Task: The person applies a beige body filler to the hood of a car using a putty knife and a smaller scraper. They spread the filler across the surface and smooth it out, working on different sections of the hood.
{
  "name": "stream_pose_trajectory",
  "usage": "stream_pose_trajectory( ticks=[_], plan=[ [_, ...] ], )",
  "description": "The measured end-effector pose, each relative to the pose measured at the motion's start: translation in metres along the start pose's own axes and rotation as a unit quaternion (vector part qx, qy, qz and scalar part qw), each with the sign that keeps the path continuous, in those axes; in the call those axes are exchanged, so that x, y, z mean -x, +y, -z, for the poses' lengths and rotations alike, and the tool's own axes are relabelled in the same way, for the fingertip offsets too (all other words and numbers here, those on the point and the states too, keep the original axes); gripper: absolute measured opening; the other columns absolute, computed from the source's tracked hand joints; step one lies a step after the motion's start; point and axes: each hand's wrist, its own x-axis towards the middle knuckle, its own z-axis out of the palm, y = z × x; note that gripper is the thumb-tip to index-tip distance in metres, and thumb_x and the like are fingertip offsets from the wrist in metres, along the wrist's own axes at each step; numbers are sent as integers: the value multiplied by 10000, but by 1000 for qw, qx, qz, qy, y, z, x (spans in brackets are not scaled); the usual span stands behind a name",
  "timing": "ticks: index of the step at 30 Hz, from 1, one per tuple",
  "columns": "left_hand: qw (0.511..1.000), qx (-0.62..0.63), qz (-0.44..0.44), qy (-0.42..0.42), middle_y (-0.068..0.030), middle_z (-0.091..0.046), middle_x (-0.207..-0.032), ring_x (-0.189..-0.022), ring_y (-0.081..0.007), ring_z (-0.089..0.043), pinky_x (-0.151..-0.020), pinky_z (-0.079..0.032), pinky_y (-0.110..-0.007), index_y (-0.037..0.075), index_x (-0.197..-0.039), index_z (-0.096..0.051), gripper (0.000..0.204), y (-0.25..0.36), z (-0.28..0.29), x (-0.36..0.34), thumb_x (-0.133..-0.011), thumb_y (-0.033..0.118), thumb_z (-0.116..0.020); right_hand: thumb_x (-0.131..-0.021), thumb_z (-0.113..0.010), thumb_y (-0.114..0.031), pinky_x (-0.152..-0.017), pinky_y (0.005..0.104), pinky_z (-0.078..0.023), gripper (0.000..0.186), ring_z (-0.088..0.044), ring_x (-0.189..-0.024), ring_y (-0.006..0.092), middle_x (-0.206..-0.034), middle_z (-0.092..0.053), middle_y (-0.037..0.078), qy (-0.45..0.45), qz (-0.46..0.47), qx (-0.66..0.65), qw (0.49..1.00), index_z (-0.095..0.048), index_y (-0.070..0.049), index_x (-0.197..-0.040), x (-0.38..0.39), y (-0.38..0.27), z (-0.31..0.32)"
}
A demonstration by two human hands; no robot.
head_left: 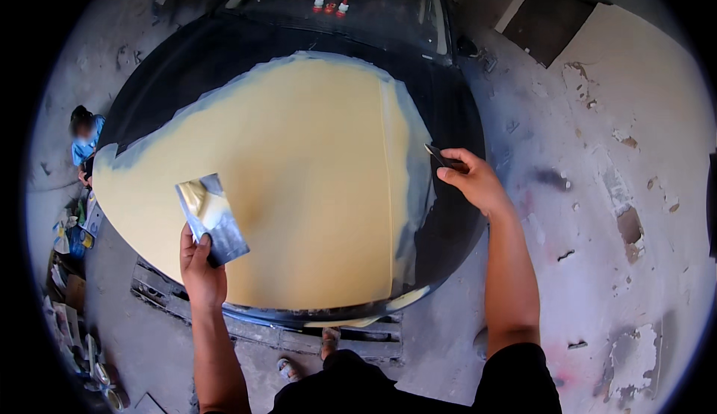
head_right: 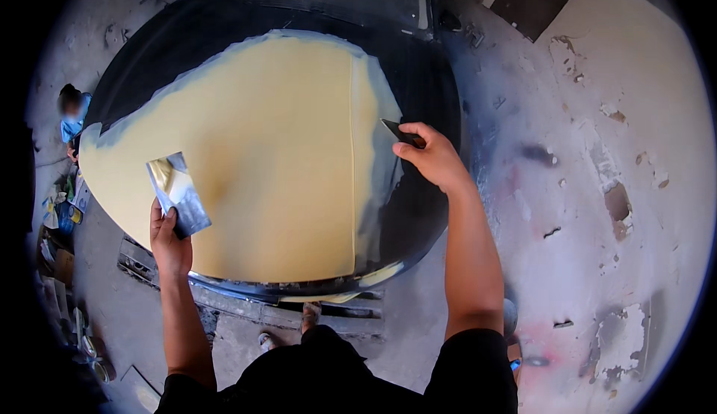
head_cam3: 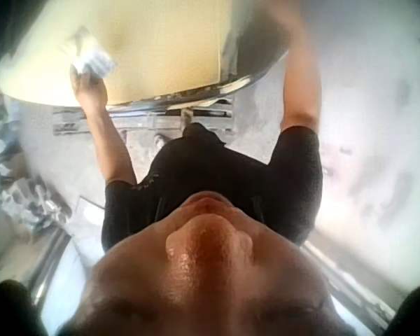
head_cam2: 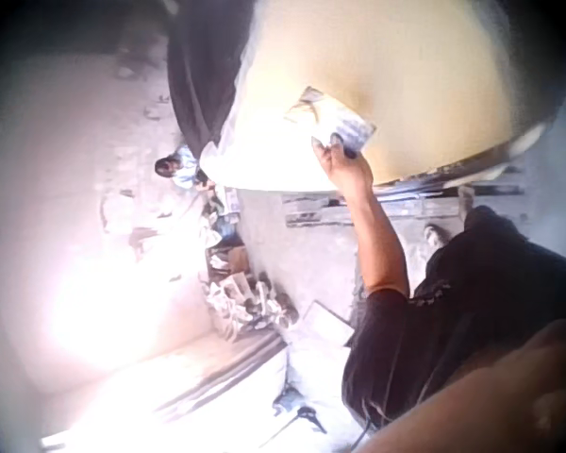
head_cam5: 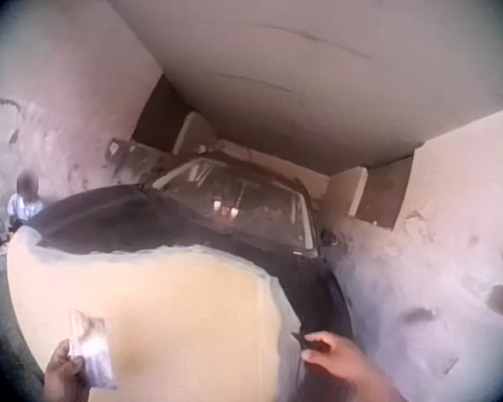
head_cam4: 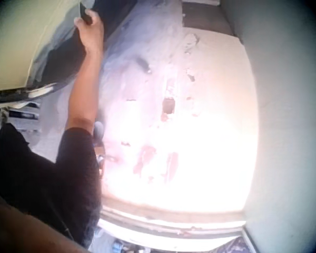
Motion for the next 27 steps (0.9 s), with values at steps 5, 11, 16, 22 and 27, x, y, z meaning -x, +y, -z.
stream_pose_trajectory(
  ticks=[5,11,16,22,27],
  plan=[
    [996,-18,-51,70,-88,-581,-1164,-1096,-185,-542,-958,-429,-345,-2,-1289,-457,405,-33,27,-32,-888,45,-427,-735,-561,-158,-963,324,-396,526,-553,-1098,233,-1161,-616,112,-89,-27,165,982,-578,-46,-1249,-154,17,22],
    [971,-37,-153,182,-107,-523,-1258,-1129,-200,-511,-976,-404,-346,-13,-1351,-387,451,-62,49,-32,-906,51,-426,-742,-607,-261,-888,331,-410,557,-521,-1148,232,-1265,-577,74,-168,-54,301,937,-574,-152,-1287,-300,10,-3],
    [968,-84,-172,163,-119,-507,-1291,-1157,-200,-501,-988,-403,-347,-18,-1379,-358,464,-68,66,-27,-927,62,-430,-738,-587,-283,-936,342,-420,432,-559,-1119,279,-1193,-622,123,-152,-4,387,910,-665,-99,-1122,-357,-4,-31],
    [959,-106,-183,186,-118,-502,-1302,-1163,-205,-505,-990,-407,-341,-16,-1397,-337,491,-70,71,-22,-926,76,-442,-759,-589,-298,-925,534,-395,562,-363,-1321,302,-1451,-400,74,-235,-76,411,877,-527,-252,-1316,-419,-5,-50],
    [958,-112,-184,189,-108,-490,-1320,-1168,-199,-502,-986,-409,-332,-8,-1415,-321,523,-70,64,-21,-921,101,-456,-744,-580,-302,-829,403,-443,459,-553,-1017,276,-1177,-593,107,-176,-33,438,881,-637,-113,-1158,-434,-2,-62]
  ],
)
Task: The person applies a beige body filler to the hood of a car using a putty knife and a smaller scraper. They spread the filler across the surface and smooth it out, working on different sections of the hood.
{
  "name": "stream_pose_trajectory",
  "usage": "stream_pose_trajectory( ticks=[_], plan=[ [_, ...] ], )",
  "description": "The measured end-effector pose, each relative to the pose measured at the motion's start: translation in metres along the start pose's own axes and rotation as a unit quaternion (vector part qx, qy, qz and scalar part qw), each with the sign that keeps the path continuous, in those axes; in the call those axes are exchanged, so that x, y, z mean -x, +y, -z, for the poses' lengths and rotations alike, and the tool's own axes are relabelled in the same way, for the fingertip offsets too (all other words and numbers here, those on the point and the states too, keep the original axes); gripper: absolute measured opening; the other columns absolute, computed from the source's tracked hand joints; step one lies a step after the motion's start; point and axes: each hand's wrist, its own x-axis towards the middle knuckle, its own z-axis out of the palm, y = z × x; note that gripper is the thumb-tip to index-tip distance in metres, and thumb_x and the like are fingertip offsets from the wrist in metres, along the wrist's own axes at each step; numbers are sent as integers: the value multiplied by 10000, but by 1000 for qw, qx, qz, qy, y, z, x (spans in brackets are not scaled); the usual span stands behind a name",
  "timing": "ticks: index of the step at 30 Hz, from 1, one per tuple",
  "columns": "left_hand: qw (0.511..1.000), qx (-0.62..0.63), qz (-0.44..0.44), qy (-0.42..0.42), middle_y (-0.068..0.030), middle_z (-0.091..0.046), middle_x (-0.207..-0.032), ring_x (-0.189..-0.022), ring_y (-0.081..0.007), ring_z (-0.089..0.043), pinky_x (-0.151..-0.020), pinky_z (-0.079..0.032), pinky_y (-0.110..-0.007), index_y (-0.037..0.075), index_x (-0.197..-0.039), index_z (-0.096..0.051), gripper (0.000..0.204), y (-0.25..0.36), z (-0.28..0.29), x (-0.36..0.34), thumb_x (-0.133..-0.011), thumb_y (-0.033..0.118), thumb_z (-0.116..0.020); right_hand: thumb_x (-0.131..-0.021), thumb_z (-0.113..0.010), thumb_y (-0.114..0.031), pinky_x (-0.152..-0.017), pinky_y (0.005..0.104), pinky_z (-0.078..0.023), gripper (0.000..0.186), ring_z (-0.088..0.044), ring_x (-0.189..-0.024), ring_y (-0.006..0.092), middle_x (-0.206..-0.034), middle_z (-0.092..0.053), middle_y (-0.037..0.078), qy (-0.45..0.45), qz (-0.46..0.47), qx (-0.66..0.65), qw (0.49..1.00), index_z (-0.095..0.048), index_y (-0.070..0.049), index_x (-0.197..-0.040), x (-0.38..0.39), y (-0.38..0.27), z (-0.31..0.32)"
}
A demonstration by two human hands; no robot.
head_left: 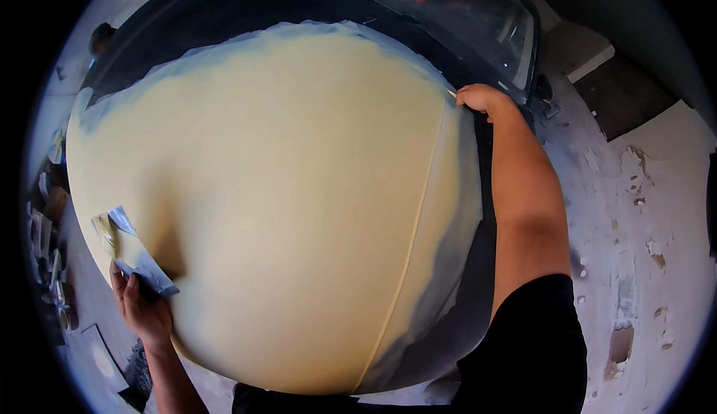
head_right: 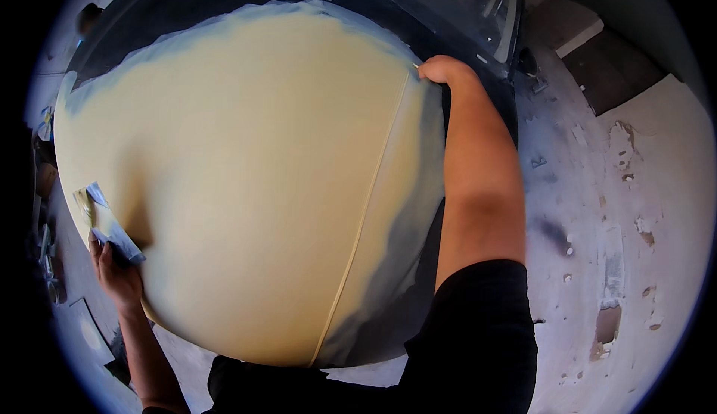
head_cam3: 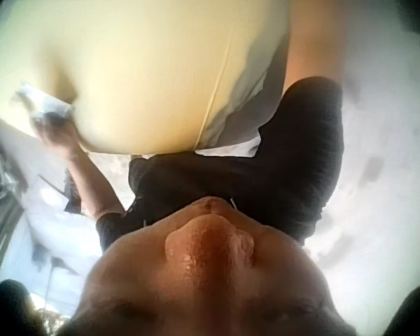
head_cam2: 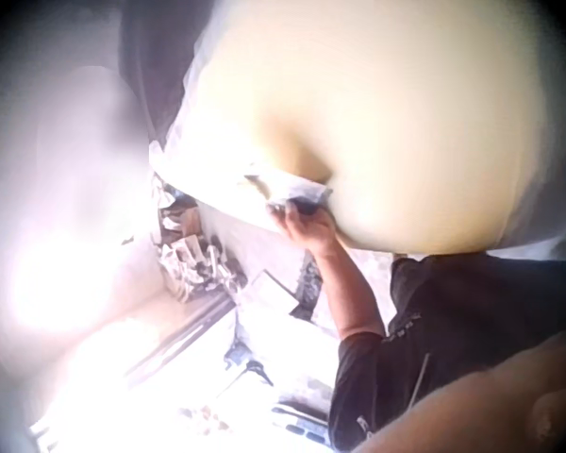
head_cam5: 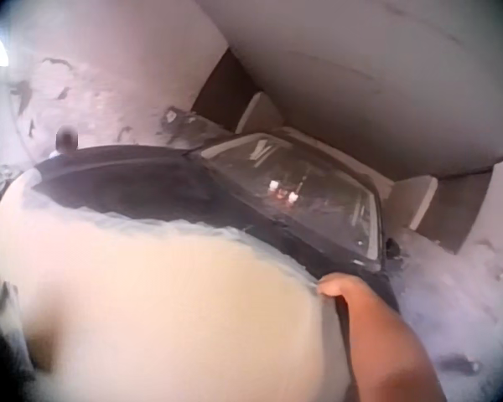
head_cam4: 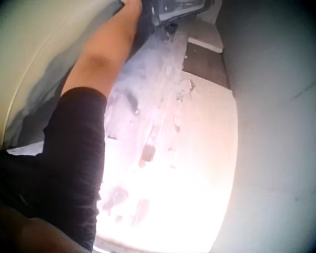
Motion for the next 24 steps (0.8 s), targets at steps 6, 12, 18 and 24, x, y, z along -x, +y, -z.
stream_pose_trajectory(
  ticks=[6,12,18,24],
  plan=[
    [1000,-1,-3,-14,-107,-494,-1305,-1170,-202,-493,-1003,-383,-332,-21,-1394,-335,516,0,5,0,-905,84,-459,-759,-571,-312,-643,371,-410,418,-479,-761,194,-929,-576,69,-28,-11,-58,998,-644,-119,-1122,-3,-7,-6],
    [1000,20,7,17,-110,-490,-1313,-1177,-205,-491,-1004,-384,-332,-22,-1392,-336,509,-3,6,-1,-905,76,-448,-713,-581,-273,-809,405,-398,546,-457,-950,193,-1116,-523,4,-70,-68,-69,993,-590,-316,-1257,-3,1,-7],
    [999,30,19,-9,-115,-488,-1315,-1173,-206,-499,-996,-395,-331,-24,-1395,-327,514,0,-2,-3,-902,68,-438,-689,-581,-260,-824,411,-398,564,-465,-990,203,-1150,-533,22,-85,-46,-80,992,-599,-308,-1251,33,-8,-19],
    [998,56,28,-23,-110,-500,-1302,-1179,-198,-496,-999,-392,-333,-18,-1389,-346,501,-5,5,-8,-903,65,-440,-692,-576,-252,-826,398,-395,568,-474,-1049,191,-1201,-549,13,-78,-22,-78,994,-599,-294,-1259,80,-19,-34]
  ],
)
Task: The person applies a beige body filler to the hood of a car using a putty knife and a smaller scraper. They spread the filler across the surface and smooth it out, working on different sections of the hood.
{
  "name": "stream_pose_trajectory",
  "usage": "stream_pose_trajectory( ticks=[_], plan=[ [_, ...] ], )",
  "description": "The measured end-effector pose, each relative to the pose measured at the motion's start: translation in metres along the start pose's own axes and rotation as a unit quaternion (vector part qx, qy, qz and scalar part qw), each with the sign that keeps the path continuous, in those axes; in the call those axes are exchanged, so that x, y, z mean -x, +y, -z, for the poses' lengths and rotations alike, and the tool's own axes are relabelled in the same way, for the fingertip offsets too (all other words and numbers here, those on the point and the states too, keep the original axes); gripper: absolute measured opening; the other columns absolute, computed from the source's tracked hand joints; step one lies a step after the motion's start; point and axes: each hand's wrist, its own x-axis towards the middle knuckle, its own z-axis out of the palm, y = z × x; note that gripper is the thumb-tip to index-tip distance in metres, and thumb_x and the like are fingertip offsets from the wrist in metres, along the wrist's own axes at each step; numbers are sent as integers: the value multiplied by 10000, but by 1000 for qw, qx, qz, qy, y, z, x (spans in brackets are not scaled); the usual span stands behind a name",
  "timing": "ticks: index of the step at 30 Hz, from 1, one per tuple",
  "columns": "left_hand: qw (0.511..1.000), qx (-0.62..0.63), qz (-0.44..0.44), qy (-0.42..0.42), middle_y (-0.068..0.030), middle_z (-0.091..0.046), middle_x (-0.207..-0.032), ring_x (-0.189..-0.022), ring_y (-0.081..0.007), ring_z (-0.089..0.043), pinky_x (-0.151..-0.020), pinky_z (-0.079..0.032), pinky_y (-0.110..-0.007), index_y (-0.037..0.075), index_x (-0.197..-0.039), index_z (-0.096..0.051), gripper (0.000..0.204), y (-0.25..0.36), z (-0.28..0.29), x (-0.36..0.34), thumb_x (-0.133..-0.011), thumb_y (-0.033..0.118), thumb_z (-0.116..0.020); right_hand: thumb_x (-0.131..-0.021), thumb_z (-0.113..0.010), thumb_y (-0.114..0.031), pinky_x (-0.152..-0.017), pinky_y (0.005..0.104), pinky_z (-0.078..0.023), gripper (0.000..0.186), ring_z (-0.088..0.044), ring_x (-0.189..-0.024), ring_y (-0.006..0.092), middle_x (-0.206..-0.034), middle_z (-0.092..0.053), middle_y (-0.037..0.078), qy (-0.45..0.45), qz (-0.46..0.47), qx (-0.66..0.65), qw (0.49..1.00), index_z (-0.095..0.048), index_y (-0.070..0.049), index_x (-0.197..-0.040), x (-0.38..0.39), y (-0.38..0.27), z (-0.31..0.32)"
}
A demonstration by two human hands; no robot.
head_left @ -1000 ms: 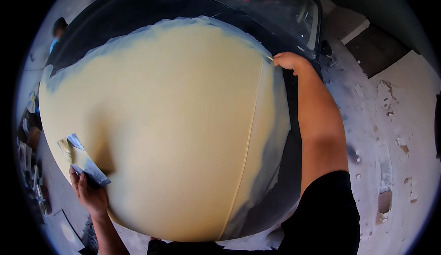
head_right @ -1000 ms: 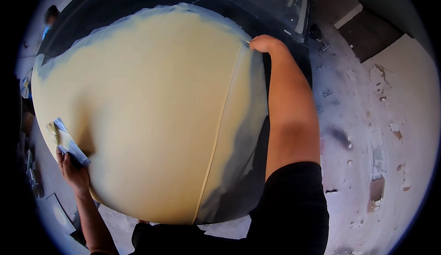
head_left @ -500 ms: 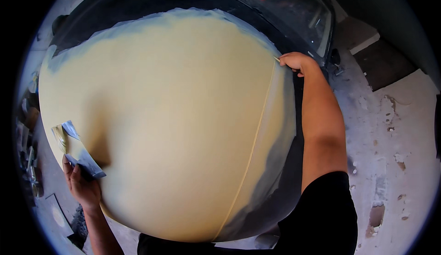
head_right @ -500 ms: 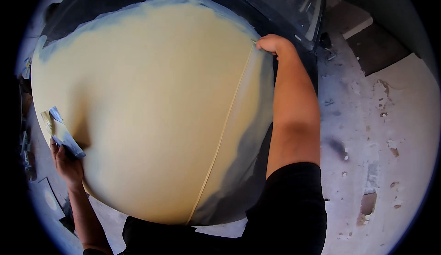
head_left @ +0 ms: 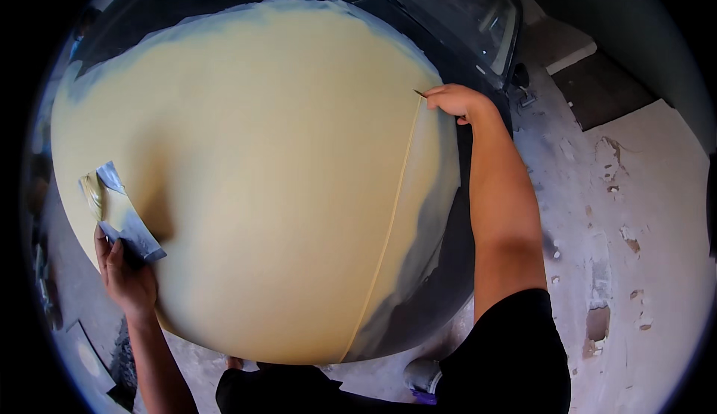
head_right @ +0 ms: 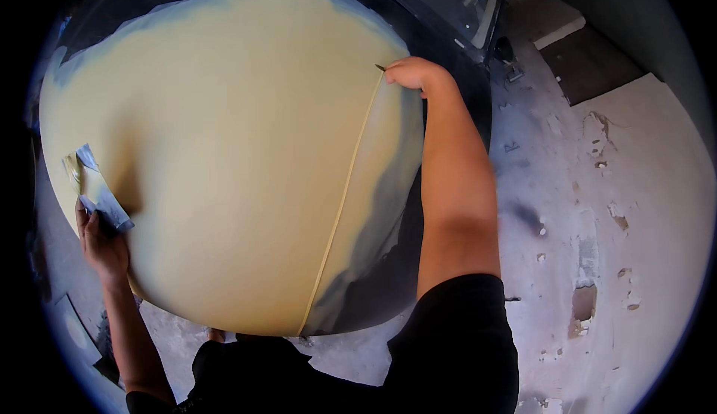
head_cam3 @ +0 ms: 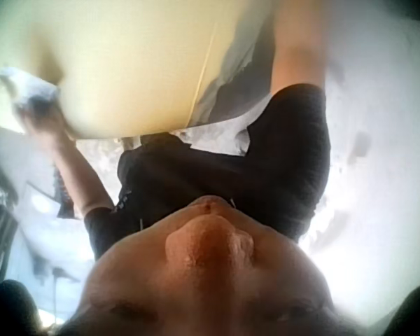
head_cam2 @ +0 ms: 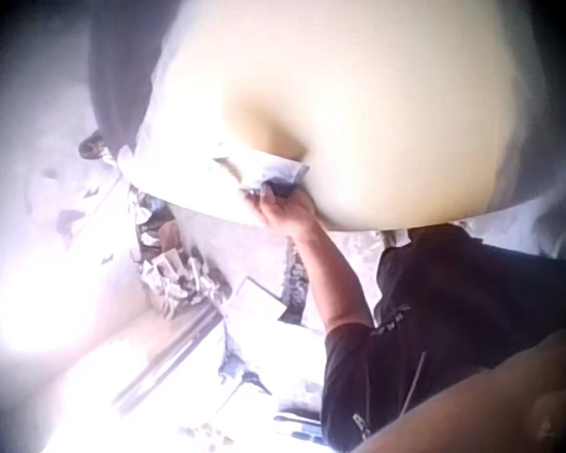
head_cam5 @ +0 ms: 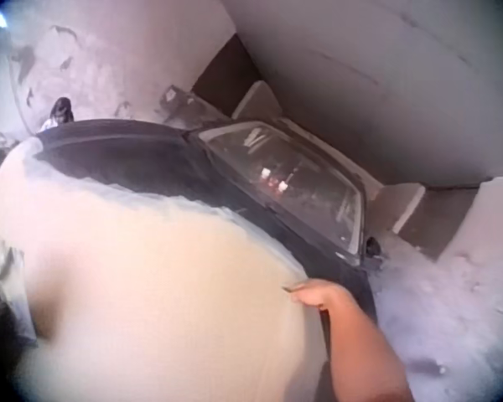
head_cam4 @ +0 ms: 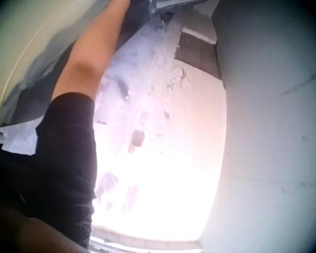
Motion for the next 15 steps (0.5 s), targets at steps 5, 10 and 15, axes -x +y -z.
stream_pose_trajectory(
  ticks=[5,10,15],
  plan=[
    [1000,6,13,16,-103,-505,-1292,-1186,-194,-487,-1017,-371,-343,-16,-1382,-362,490,-1,-1,-2,-904,62,-432,-713,-569,-263,-850,401,-394,550,-476,-1111,197,-1266,-547,14,-15,20,-15,1000,-600,-282,-1262,31,4,-19],
    [1000,11,20,-19,-106,-511,-1277,-1170,-193,-490,-1012,-370,-346,-30,-1359,-382,470,2,-9,-5,-896,44,-412,-731,-578,-264,-855,371,-403,533,-500,-1101,196,-1272,-555,33,-15,23,-6,1000,-603,-255,-1263,76,-7,-42],
    [999,-9,9,-38,-105,-518,-1260,-1148,-176,-488,-994,-375,-335,-28,-1360,-391,453,-2,-7,-9,-912,44,-397,-777,-575,-262,-870,356,-442,426,-557,-1064,220,-1154,-627,82,-14,90,-32,995,-640,-137,-1179,103,8,-69]
  ],
)
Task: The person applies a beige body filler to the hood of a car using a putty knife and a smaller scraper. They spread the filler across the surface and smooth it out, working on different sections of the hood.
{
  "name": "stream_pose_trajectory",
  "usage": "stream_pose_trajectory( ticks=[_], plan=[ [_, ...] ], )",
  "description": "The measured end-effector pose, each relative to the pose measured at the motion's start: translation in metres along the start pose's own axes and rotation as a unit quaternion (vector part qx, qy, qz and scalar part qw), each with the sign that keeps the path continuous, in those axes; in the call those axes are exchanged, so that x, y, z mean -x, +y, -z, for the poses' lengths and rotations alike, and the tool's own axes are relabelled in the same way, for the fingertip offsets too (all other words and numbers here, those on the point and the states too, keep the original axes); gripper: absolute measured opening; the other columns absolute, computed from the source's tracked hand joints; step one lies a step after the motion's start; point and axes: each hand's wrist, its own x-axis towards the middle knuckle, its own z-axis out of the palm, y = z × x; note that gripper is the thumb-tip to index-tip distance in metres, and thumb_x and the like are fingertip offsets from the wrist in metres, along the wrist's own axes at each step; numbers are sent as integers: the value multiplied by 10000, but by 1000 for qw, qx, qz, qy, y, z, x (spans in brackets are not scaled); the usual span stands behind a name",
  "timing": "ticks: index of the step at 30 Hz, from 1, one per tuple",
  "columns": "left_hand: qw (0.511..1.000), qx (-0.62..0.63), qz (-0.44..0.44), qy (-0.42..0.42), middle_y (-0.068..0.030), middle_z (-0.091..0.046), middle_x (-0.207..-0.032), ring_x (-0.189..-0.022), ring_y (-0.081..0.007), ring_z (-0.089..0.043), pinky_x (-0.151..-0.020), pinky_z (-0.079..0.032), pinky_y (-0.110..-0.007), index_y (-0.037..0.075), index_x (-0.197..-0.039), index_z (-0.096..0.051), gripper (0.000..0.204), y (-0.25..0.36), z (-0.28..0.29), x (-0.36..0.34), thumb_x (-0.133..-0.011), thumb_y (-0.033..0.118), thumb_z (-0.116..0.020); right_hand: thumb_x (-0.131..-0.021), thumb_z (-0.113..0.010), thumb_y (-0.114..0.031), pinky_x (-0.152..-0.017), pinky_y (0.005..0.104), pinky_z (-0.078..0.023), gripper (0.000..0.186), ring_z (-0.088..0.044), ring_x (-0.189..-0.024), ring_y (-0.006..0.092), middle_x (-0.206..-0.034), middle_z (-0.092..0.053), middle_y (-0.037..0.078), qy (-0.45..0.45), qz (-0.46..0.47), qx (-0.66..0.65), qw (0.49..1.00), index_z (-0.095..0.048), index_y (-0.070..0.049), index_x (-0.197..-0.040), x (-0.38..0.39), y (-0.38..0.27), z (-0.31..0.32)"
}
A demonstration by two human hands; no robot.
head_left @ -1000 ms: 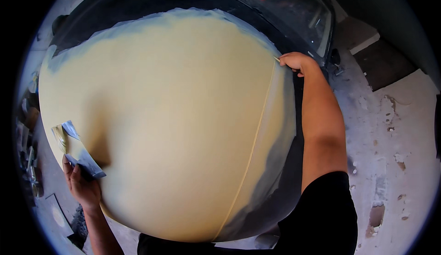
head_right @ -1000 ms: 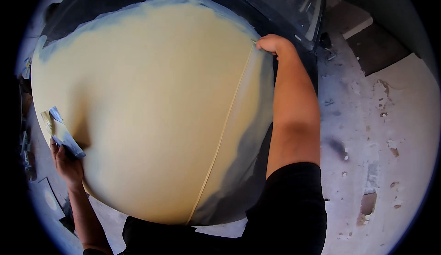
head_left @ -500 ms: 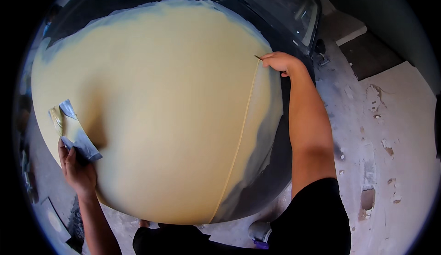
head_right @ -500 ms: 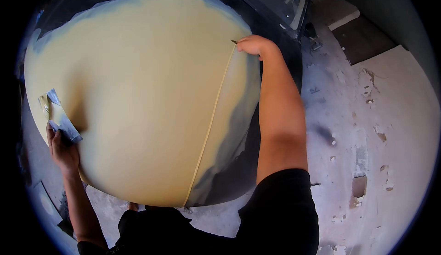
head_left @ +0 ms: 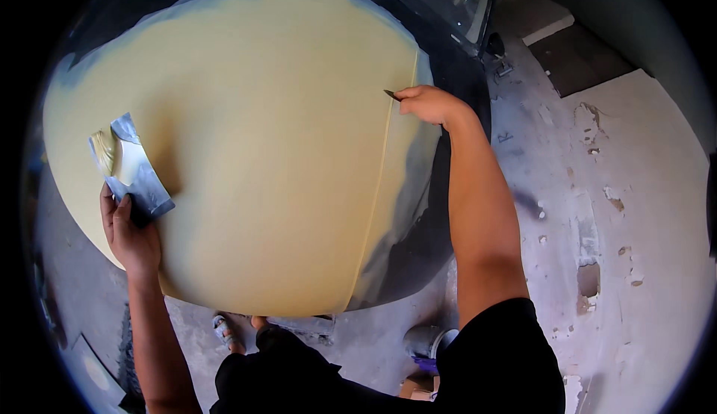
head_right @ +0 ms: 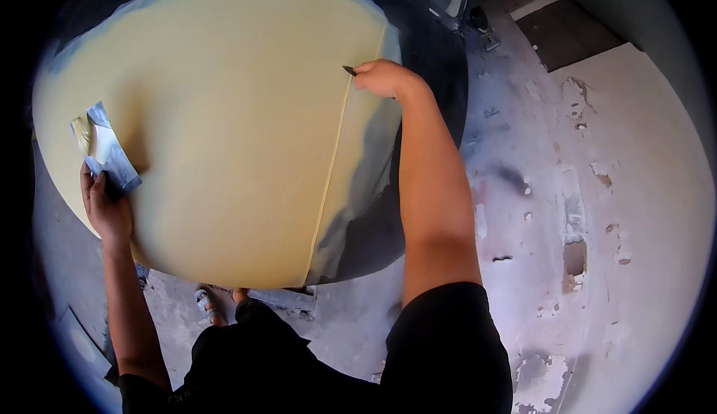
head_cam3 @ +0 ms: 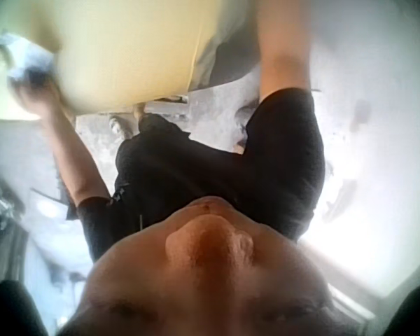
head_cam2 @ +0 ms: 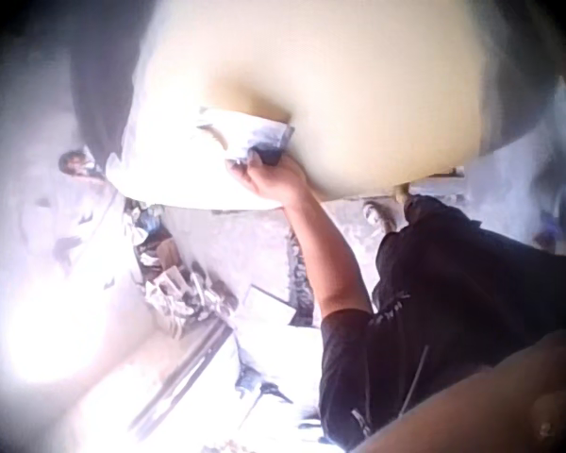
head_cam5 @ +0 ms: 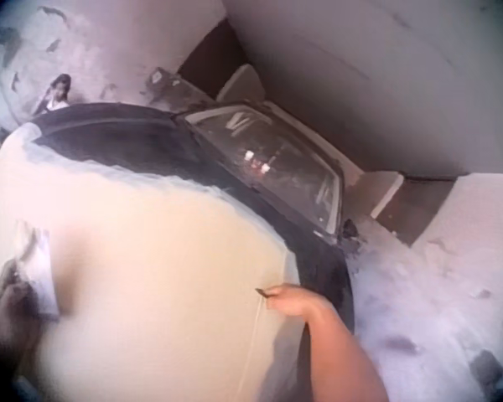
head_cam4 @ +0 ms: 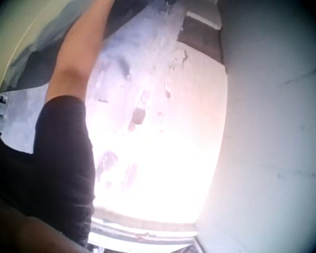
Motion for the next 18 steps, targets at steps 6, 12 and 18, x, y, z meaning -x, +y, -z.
stream_pose_trajectory(
  ticks=[6,12,18],
  plan=[
    [1000,-11,6,-6,-102,-535,-1218,-1109,-173,-498,-975,-387,-339,-30,-1329,-418,421,2,-5,-1,-915,38,-384,-790,-567,-263,-856,337,-450,408,-591,-1004,251,-1048,-659,101,28,36,45,998,-637,-116,-1164,36,6,-40],
    [1000,3,12,-20,-84,-557,-1186,-1092,-165,-506,-960,-399,-337,-8,-1303,-454,399,1,1,-5,-910,33,-398,-817,-516,-225,-1013,343,-378,516,-452,-1243,290,-1365,-453,110,50,-20,66,996,-537,-121,-1322,95,-23,-68],
    [999,-2,12,-31,-88,-551,-1176,-1062,-158,-504,-950,-389,-330,-29,-1280,-456,375,4,-6,-3,-910,22,-419,-834,-500,-260,-1070,380,-360,540,-410,-1260,287,-1396,-438,6,82,-28,70,994,-490,-198,-1370,130,-20,-105]
  ],
)
